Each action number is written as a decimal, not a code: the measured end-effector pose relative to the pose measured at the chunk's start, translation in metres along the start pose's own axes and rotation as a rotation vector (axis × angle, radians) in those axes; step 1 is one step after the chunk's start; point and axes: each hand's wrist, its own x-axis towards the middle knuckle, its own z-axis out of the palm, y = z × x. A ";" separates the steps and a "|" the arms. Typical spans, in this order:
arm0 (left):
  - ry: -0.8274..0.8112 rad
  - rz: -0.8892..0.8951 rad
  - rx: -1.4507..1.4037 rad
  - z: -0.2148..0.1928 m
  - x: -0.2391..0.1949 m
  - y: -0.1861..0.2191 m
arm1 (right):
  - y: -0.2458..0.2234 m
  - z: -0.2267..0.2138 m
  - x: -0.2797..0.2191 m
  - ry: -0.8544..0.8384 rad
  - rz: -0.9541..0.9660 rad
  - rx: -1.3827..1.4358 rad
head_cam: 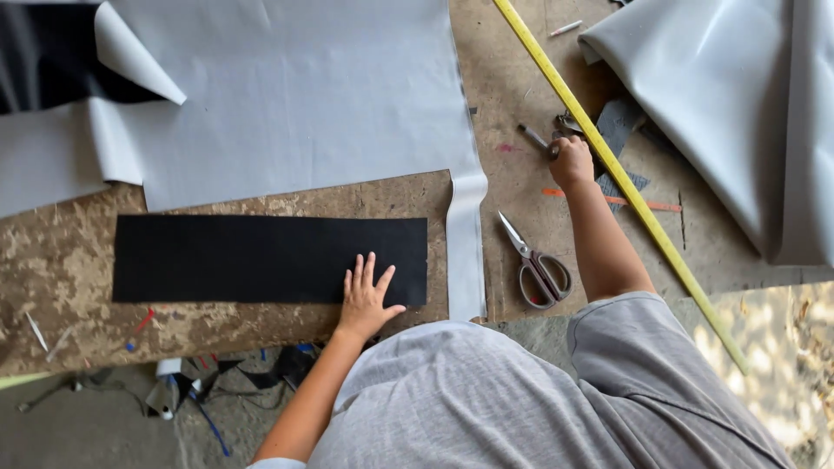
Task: Measuring and cutting fabric pieces for upholstery using a ruler, pen, and scissors.
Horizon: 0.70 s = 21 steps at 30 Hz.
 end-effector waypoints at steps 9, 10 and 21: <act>0.413 0.088 -0.064 0.041 0.011 -0.005 | 0.101 -0.103 -0.032 0.327 0.249 0.818; 0.419 0.017 -0.065 0.047 0.008 -0.002 | 0.112 -0.109 -0.046 0.277 0.198 0.834; 0.793 0.153 -0.217 0.002 0.010 -0.050 | 0.149 -0.106 -0.126 -0.281 0.290 -0.108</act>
